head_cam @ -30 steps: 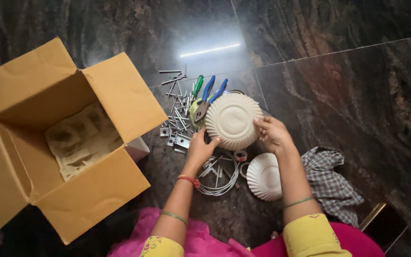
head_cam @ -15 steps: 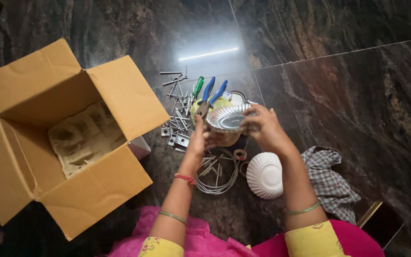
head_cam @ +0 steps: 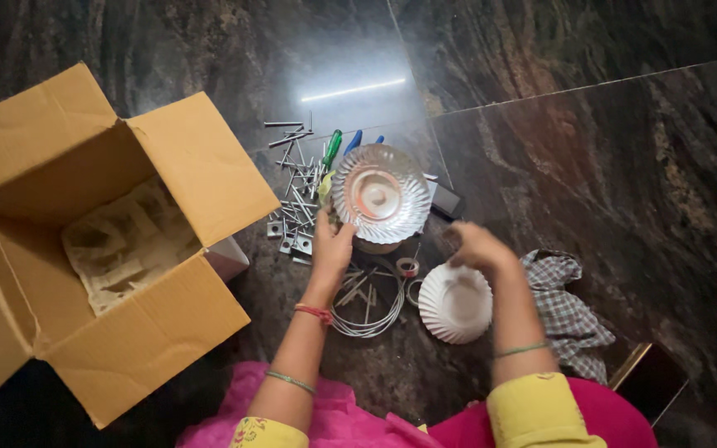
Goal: The person sits on the floor and opens a cardboard box. They remove a plastic bag, a coiled wire, a remote control, and several small metal hardware items, placing them on the floor. The person then removes a paper plate and a small tin from the pile.
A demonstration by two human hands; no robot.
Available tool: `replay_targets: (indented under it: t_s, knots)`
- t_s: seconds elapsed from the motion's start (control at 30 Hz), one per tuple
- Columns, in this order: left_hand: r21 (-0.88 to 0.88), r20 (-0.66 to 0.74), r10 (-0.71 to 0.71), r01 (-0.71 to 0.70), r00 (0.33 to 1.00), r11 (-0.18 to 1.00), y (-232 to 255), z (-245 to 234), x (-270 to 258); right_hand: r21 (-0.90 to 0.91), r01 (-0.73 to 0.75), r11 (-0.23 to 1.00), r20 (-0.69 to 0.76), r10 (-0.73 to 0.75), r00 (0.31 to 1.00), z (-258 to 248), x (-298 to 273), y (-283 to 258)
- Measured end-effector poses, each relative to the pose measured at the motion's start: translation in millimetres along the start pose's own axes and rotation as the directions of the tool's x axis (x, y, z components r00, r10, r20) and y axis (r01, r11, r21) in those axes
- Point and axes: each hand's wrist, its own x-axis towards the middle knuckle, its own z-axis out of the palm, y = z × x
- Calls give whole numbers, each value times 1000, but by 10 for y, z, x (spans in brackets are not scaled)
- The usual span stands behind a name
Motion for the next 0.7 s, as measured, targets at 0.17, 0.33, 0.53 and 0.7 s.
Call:
replay_targets:
  t_s: [0.17, 0.33, 0.53, 0.7]
  knots:
    - [92, -86, 13, -5, 996, 996, 26, -60, -21, -340, -183, 923, 159, 248, 956, 216, -65, -129]
    - [211, -159, 9, 25, 987, 977, 1, -101, -5, -394, -219, 893, 180, 309, 934, 131, -229, -412]
    - [372, -159, -77, 132, 984, 919, -53, -147, 6, -172, -186, 967, 141, 211, 967, 82, -98, -258]
    - [391, -157, 4, 59, 988, 919, -89, -132, -19, -195, -137, 971, 129, 164, 978, 91, -30, -178]
